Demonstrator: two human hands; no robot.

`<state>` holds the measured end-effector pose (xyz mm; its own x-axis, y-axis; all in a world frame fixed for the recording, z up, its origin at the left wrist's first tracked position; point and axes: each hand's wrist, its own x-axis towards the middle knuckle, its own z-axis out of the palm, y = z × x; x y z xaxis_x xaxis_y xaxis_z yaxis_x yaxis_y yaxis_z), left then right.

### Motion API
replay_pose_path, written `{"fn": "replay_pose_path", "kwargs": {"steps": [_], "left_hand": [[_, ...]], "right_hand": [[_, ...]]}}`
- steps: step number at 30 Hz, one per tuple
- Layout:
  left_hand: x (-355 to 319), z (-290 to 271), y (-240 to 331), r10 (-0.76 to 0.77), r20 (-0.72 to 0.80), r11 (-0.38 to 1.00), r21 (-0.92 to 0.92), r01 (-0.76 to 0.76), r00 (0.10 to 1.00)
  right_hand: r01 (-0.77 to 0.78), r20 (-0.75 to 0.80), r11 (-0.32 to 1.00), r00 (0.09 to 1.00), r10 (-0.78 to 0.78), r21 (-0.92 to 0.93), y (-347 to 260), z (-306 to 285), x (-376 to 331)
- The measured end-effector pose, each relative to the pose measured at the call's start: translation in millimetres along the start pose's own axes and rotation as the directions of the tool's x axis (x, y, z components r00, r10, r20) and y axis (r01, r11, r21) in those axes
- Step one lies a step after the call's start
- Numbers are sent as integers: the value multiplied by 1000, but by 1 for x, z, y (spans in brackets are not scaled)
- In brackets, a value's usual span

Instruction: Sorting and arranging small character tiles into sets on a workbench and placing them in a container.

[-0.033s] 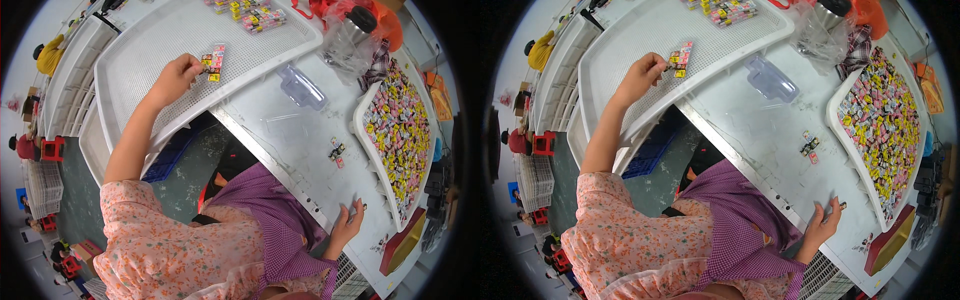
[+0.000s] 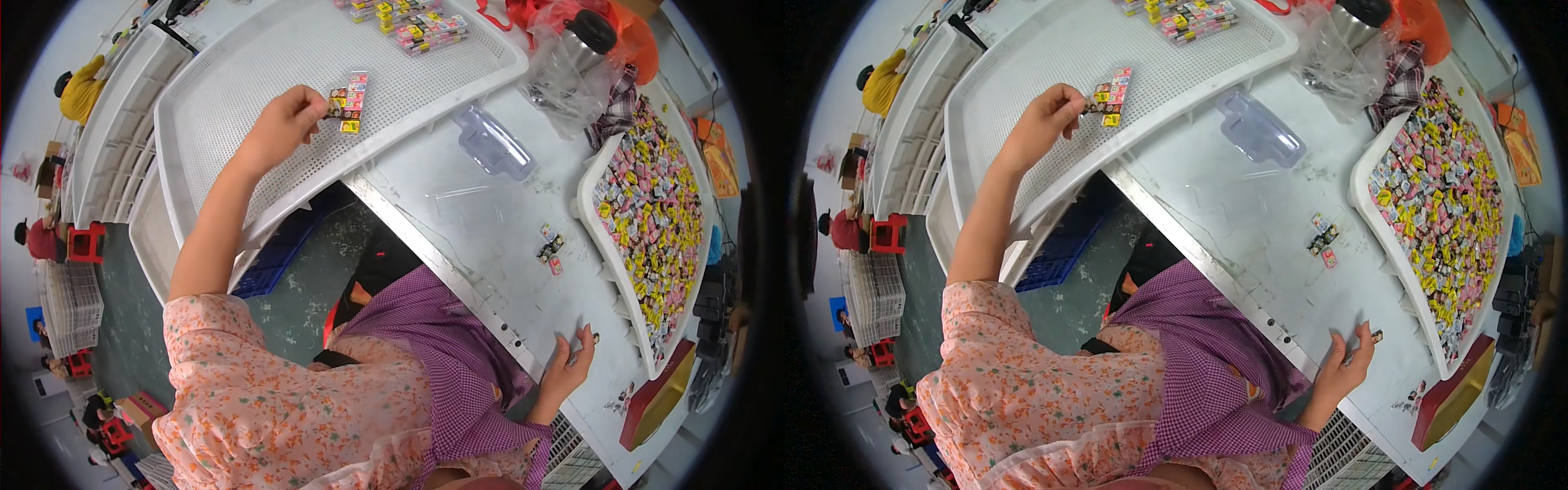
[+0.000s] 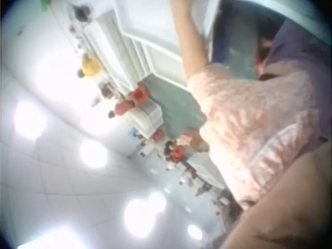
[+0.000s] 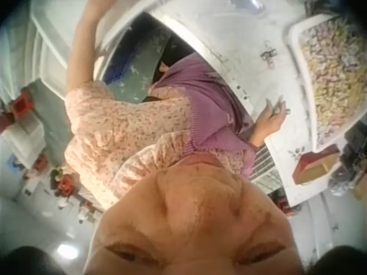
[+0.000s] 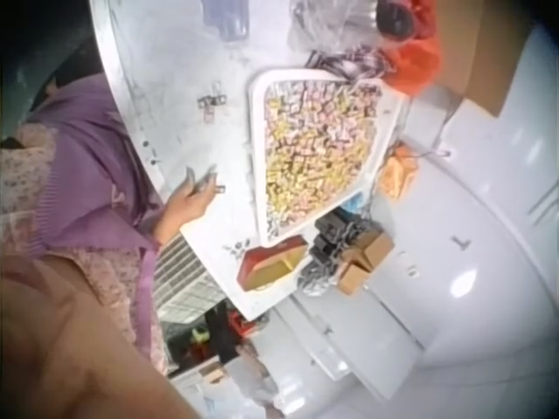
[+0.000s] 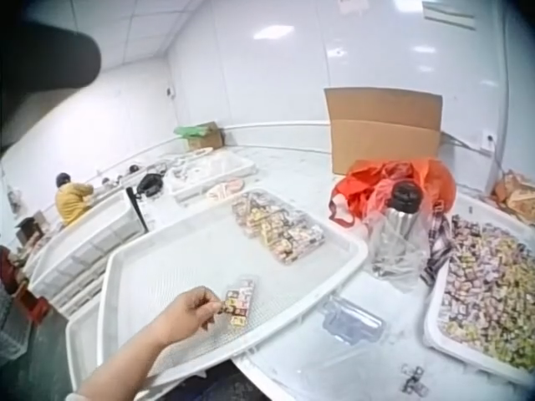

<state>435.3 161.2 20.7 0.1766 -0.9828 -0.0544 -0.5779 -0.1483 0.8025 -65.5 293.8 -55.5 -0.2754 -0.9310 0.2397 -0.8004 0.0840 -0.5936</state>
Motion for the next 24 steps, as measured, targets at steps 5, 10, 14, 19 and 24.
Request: {"fn": "replay_pose_path", "kwargs": {"steps": [5,10,14,19,24], "left_hand": [[2,-20,0,-81,2,634,-771,53,997],[0,-23,6,-78,-65,266,-963,-42,995],[-1,-23,26,25,-24,193,-981,-28,999],[16,0,64,204,195,255,-957,140,959],[1,69,102,79,406,456,-827,329,911]], "right_hand": [[-7,-10,1000,1000,7,-4,-1,-2,1],[-62,-23,995,998,64,84,1,1,3],[5,-31,985,1000,0,175,-12,6,19],[400,75,916,915,-397,-25,-54,22,63],[599,119,800,792,-598,32,-76,54,88]]}}
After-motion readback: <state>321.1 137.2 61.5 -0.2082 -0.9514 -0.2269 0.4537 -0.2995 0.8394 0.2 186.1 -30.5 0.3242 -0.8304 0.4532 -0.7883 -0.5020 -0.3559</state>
